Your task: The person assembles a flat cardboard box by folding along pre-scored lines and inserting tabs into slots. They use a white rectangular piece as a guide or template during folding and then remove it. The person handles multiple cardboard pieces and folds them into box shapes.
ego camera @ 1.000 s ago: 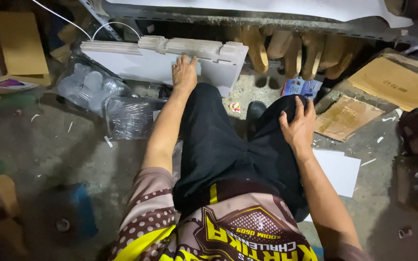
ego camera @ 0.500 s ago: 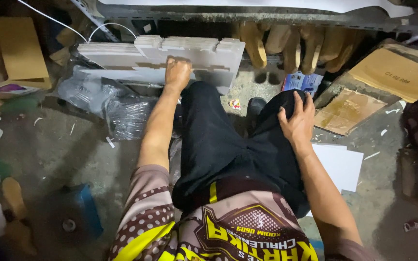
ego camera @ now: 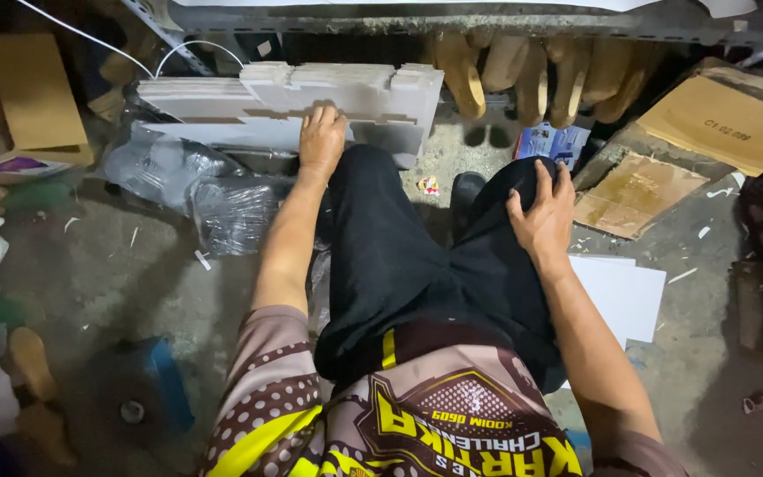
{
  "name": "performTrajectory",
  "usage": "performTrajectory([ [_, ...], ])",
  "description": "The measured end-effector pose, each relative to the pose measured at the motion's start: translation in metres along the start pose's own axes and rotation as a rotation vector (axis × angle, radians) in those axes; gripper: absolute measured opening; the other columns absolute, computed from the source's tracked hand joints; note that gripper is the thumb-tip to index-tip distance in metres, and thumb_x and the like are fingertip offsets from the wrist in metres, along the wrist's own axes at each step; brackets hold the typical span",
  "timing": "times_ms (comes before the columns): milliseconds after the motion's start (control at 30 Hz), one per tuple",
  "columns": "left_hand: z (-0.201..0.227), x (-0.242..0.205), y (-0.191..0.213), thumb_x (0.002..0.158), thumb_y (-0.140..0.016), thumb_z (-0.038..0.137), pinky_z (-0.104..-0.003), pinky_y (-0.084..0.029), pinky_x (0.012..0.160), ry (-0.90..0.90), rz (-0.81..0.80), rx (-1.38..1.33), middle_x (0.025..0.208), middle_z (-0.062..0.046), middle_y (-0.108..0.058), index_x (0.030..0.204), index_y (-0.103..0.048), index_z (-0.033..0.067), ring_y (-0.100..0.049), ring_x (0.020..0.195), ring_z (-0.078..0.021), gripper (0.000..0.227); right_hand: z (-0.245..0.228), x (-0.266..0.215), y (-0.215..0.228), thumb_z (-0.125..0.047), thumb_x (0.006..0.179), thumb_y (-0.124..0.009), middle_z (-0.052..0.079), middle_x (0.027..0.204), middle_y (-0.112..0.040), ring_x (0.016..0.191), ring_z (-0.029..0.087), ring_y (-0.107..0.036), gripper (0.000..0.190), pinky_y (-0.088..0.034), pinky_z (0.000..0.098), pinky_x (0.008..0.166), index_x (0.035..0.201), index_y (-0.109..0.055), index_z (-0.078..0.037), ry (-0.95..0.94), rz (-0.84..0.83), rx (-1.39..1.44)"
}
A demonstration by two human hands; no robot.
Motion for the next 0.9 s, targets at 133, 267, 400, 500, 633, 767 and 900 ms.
performTrajectory([
  [133, 0.0, -0.001, 0.009, 0.088, -0.074, 0.012, -0.028, -0.053, 0.068, 0.005, 0.012, -0.047, 0.083, -0.004, -0.056, 0.096, -0.073, 0.0078, -0.061, 0.081, -0.0201, 0.009, 0.001, 0.0, 0.0, -0.038, 0.096, -0.07, 0.03, 0.149, -0.042, 0.131, 0.054, -0.051, 0.065, -0.047, 0.0646, 0.102, 0.153, -0.052, -0.012, 0.008, -0.003, -0.001],
  [267, -0.007, -0.015, -0.014, 0.087, -0.073, 0.012, -0.027, -0.055, 0.066, 0.001, 0.021, -0.053, 0.085, -0.002, -0.058, 0.087, -0.073, 0.0106, -0.062, 0.085, -0.0188, 0.002, 0.0, 0.0, -0.001, -0.037, 0.095, -0.071, 0.03, 0.148, -0.042, 0.132, 0.054, -0.05, 0.066, -0.045, 0.0639, 0.105, 0.153, -0.052, -0.012, 0.009, -0.01, 0.006],
  [400, -0.005, -0.01, -0.002, 0.087, -0.072, 0.016, -0.029, -0.055, 0.065, -0.001, 0.024, -0.044, 0.085, -0.001, -0.059, 0.086, -0.072, 0.0142, -0.062, 0.085, -0.0184, 0.002, 0.001, 0.001, -0.002, -0.039, 0.095, -0.071, 0.029, 0.149, -0.041, 0.133, 0.053, -0.05, 0.066, -0.044, 0.0635, 0.106, 0.153, -0.051, -0.013, -0.011, -0.015, 0.008],
  [500, -0.006, -0.011, -0.003, 0.084, -0.075, 0.016, -0.03, -0.056, 0.062, -0.007, 0.032, -0.029, 0.088, -0.001, -0.062, 0.091, -0.075, 0.0156, -0.063, 0.086, -0.0184, 0.006, 0.001, 0.001, -0.002, -0.037, 0.095, -0.071, 0.029, 0.15, -0.041, 0.133, 0.053, -0.05, 0.066, -0.044, 0.0635, 0.106, 0.153, -0.052, -0.013, -0.009, -0.016, 0.001],
  [633, -0.003, -0.006, 0.011, 0.084, -0.074, 0.016, -0.036, -0.055, 0.066, 0.003, -0.004, 0.008, 0.096, -0.007, -0.06, 0.098, -0.077, 0.0131, -0.062, 0.091, -0.0259, 0.014, 0.0, 0.001, 0.0, -0.036, 0.095, -0.072, 0.029, 0.149, -0.042, 0.133, 0.053, -0.05, 0.065, -0.043, 0.0616, 0.108, 0.153, -0.053, -0.012, -0.002, -0.015, 0.011],
  [767, -0.005, -0.013, -0.003, 0.083, -0.074, 0.016, -0.037, -0.05, 0.07, -0.009, 0.008, 0.008, 0.092, -0.006, -0.057, 0.1, -0.076, 0.0116, -0.06, 0.09, -0.0258, 0.017, 0.001, 0.002, -0.001, -0.035, 0.094, -0.073, 0.03, 0.148, -0.043, 0.132, 0.054, -0.05, 0.066, -0.043, 0.062, 0.107, 0.152, -0.053, -0.012, -0.002, -0.02, 0.01],
  [900, -0.009, -0.024, -0.027, 0.082, -0.073, 0.011, -0.033, -0.051, 0.065, 0.006, 0.078, 0.008, 0.087, -0.005, -0.057, 0.094, -0.076, 0.0088, -0.062, 0.084, -0.0246, 0.012, 0.003, 0.002, -0.002, -0.036, 0.094, -0.072, 0.03, 0.149, -0.042, 0.133, 0.053, -0.05, 0.067, -0.043, 0.0628, 0.107, 0.154, -0.052, -0.013, -0.004, -0.029, 0.001],
])
Point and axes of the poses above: each hand's wrist, its own x-axis towards the middle knuckle, its own y-axis out of the back of the hand, z = x × y, the point moved 3 cm from there along x, towards the middle knuckle
